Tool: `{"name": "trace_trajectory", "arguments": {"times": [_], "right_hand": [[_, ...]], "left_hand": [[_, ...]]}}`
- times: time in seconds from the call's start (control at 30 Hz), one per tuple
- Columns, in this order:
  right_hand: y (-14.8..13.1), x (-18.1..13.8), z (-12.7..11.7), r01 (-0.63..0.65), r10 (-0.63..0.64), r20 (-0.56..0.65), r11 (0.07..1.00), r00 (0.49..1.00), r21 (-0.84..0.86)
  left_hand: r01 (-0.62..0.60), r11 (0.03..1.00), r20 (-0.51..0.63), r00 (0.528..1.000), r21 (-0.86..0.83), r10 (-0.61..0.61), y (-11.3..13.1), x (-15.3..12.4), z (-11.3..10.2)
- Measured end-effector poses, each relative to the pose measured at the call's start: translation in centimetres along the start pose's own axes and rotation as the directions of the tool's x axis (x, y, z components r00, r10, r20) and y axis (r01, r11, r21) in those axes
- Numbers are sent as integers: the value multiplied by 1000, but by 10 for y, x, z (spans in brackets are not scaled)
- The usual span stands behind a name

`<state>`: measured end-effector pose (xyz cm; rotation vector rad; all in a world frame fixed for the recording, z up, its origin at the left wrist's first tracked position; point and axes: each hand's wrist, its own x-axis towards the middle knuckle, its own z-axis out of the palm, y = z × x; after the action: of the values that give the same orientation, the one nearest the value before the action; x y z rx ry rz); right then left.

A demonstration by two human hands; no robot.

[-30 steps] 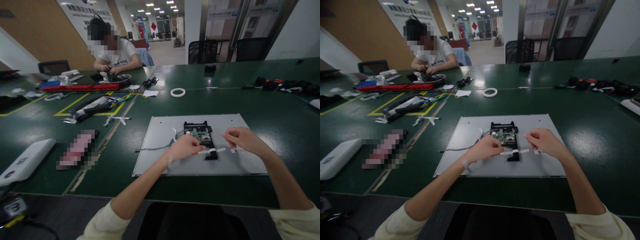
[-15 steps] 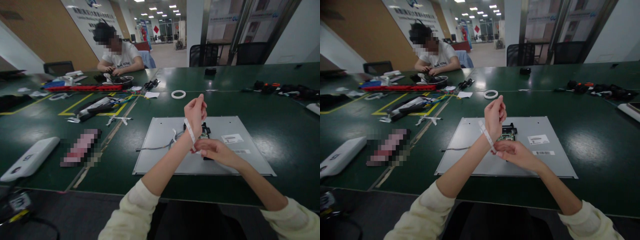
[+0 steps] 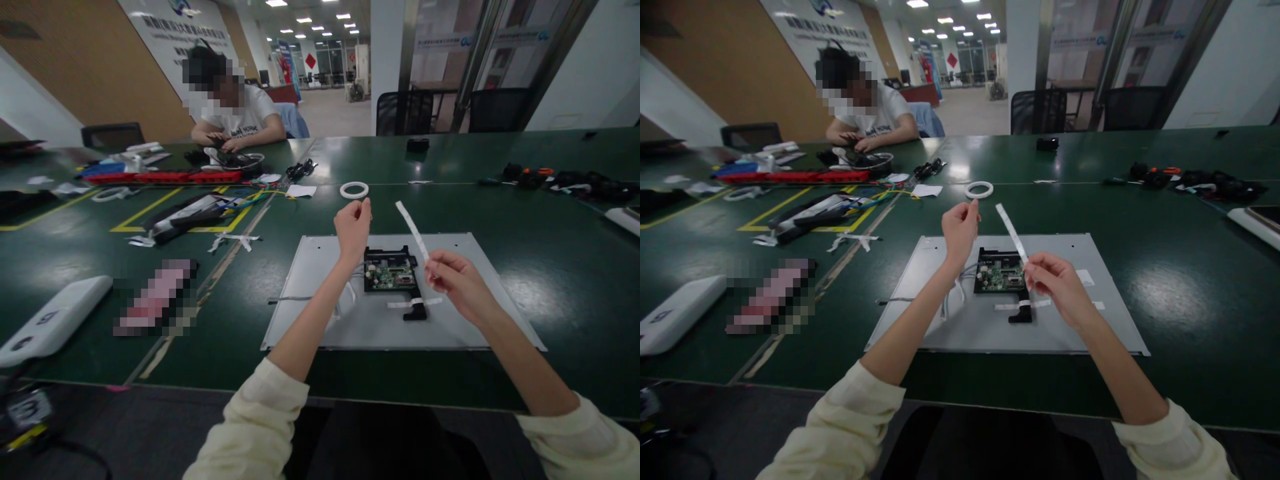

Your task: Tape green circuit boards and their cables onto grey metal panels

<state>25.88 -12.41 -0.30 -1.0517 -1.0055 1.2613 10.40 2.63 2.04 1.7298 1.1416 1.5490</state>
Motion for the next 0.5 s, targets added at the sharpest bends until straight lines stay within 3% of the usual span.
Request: {"name": "trace_trajectory", "arguments": {"times": [0.17, 0.3, 0.4, 0.5], "right_hand": [[13, 15, -16, -40, 2, -261, 989, 965, -140], [21, 21, -20, -114, 53, -275, 971, 960, -212], [23, 24, -18, -156, 91, -286, 964, 954, -213], [27, 28, -18, -185, 125, -295, 966, 947, -183]], "left_hand": [[-88, 979, 45, 996, 181, 81, -17, -13, -12], [-196, 945, 201, 969, 263, 145, -18, -27, -5], [-237, 942, 322, 934, 237, 154, -17, -34, 1], [-259, 945, 373, 912, 198, 172, -18, -37, 4]]}}
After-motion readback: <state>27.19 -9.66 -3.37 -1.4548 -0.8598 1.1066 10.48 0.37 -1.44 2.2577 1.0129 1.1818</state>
